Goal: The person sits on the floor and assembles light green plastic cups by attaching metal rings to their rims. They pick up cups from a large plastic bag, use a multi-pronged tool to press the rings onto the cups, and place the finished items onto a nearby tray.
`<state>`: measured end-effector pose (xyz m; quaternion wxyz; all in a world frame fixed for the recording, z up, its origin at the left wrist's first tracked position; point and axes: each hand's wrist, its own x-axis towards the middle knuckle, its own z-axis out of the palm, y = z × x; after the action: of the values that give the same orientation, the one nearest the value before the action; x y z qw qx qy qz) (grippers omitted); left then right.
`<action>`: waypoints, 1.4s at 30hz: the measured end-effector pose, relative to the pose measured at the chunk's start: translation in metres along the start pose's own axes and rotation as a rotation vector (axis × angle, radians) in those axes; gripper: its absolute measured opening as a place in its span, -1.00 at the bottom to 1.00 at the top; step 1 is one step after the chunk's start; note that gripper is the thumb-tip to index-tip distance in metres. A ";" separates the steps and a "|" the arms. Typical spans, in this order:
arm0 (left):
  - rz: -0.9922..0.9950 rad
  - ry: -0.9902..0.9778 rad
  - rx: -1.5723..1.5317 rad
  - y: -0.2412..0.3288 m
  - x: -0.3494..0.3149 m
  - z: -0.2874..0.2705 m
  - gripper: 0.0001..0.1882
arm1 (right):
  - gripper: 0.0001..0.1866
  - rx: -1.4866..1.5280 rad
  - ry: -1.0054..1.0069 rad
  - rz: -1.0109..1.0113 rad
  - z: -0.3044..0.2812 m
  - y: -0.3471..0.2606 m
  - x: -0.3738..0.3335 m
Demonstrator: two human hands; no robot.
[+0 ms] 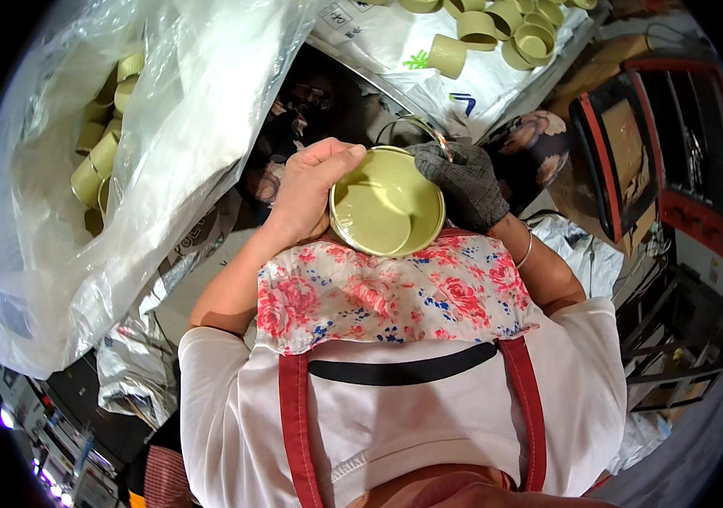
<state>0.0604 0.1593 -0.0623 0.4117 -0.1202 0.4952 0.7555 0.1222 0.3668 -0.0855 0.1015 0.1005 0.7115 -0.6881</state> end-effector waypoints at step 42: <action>1.191 0.438 0.909 0.101 0.033 0.050 -0.68 | -0.64 -1.616 0.672 -0.807 -0.274 -0.007 0.013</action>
<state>-0.0242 0.2005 0.0077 -0.1615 0.2001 0.8072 0.5313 0.1059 0.6410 -0.0731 -0.3132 -0.0601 0.9434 0.0912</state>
